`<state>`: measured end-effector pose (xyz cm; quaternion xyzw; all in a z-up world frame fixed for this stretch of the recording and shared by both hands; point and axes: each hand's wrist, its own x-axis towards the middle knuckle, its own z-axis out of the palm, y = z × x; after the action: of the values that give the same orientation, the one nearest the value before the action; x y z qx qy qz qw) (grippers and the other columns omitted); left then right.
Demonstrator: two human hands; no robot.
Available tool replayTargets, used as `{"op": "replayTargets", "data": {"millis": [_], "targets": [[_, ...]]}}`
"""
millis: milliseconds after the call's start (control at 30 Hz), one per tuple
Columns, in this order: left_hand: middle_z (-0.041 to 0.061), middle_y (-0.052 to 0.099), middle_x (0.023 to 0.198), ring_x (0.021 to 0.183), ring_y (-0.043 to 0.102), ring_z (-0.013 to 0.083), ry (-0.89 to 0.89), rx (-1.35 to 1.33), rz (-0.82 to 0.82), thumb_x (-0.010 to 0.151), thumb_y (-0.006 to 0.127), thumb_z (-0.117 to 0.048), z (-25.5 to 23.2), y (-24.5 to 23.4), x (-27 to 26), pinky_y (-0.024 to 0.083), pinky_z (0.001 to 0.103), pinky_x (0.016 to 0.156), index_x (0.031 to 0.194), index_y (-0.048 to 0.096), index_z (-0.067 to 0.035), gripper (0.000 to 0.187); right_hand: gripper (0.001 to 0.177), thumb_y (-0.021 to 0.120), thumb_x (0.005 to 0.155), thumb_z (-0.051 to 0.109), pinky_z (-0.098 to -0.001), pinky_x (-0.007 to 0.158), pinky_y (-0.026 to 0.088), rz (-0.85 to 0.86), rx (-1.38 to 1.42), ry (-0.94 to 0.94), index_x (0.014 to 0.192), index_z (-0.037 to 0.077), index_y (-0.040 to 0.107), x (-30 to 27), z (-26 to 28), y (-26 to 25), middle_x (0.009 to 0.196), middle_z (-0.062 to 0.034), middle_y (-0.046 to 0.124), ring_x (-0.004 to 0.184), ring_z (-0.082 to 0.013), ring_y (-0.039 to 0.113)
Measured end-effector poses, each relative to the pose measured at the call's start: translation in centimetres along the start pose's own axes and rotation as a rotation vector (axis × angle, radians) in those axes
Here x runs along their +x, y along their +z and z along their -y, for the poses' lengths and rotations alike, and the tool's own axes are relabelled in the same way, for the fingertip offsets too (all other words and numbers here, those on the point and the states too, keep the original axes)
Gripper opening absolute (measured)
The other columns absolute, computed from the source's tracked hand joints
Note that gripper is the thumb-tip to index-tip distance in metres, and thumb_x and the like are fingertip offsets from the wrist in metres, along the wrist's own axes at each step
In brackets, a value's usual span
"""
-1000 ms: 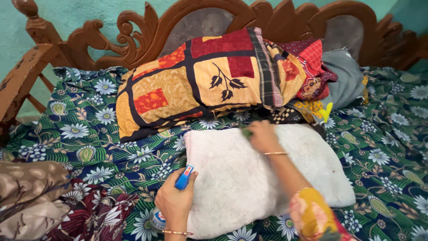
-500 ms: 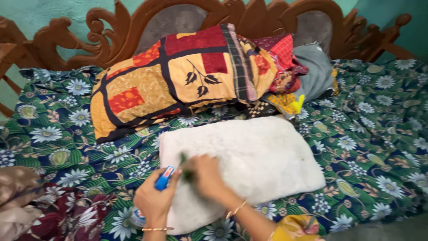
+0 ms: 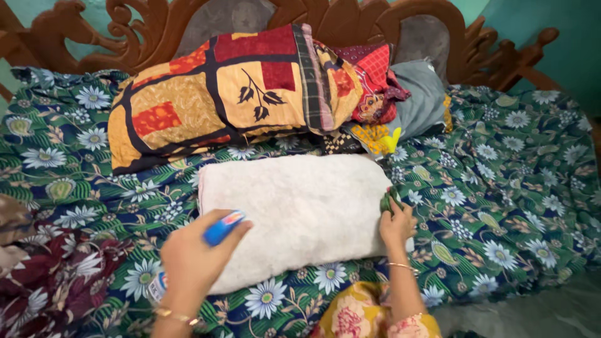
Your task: The person cleans a white pillow on a bed by spraying a liquid from a bottle and scrubbing the surface with a green cloth. The person repeatedly applies the spray and wipes different areas of the pillow, then folds a patterned cloth at the end.
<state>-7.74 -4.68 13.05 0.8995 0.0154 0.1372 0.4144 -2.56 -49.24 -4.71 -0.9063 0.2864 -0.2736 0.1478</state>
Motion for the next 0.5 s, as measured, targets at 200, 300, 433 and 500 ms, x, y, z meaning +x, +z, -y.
{"op": "replayTargets", "data": {"millis": [200, 300, 433, 500], "targets": [[0.012, 0.074, 0.075, 0.074, 0.072, 0.0347, 0.133, 0.225, 0.412, 0.076, 0.075, -0.057, -3.2, 7.1, -1.3, 0.054, 0.048, 0.067, 0.084, 0.078, -0.019, 0.039, 0.039, 0.058, 0.086, 0.012, -0.0426, 0.096, 0.043, -0.034, 0.352, -0.112, 0.121, 0.012, 0.076, -4.7, -0.1, 3.1, 0.124, -0.0102, 0.065, 0.108, -0.0326, 0.055], [0.015, 0.073, 0.075, 0.073, 0.071, 0.0348, 0.212, 0.266, 0.445, 0.081, 0.073, -0.054, -5.1, 10.2, -2.0, 0.054, 0.049, 0.066, 0.079, 0.077, -0.015, 0.039, 0.040, 0.057, 0.086, 0.010, -0.0331, 0.092, 0.049, 0.066, 0.708, -0.134, 0.123, 0.003, 0.072, -3.6, -2.4, 2.1, 0.120, -0.0139, 0.065, 0.105, -0.0267, 0.062], [0.016, 0.072, 0.072, 0.068, 0.071, 0.0358, 0.277, 0.215, 0.335, 0.082, 0.074, -0.049, -6.5, 12.7, -2.7, 0.054, 0.049, 0.062, 0.076, 0.075, -0.012, 0.038, 0.041, 0.058, 0.084, 0.006, -0.0303, 0.091, 0.048, 0.138, 0.867, -0.068, 0.122, 0.000, 0.072, -2.7, -4.0, 2.9, 0.119, -0.0173, 0.063, 0.105, -0.0264, 0.060], [0.015, 0.072, 0.072, 0.065, 0.071, 0.0358, 0.319, 0.186, 0.253, 0.081, 0.075, -0.045, -7.0, 13.4, -2.7, 0.054, 0.049, 0.060, 0.076, 0.074, -0.012, 0.034, 0.041, 0.061, 0.082, 0.007, -0.0310, 0.094, 0.049, 0.038, 0.743, -0.120, 0.121, 0.003, 0.072, -2.7, -3.0, 3.3, 0.119, -0.0162, 0.066, 0.107, -0.0261, 0.063]]}}
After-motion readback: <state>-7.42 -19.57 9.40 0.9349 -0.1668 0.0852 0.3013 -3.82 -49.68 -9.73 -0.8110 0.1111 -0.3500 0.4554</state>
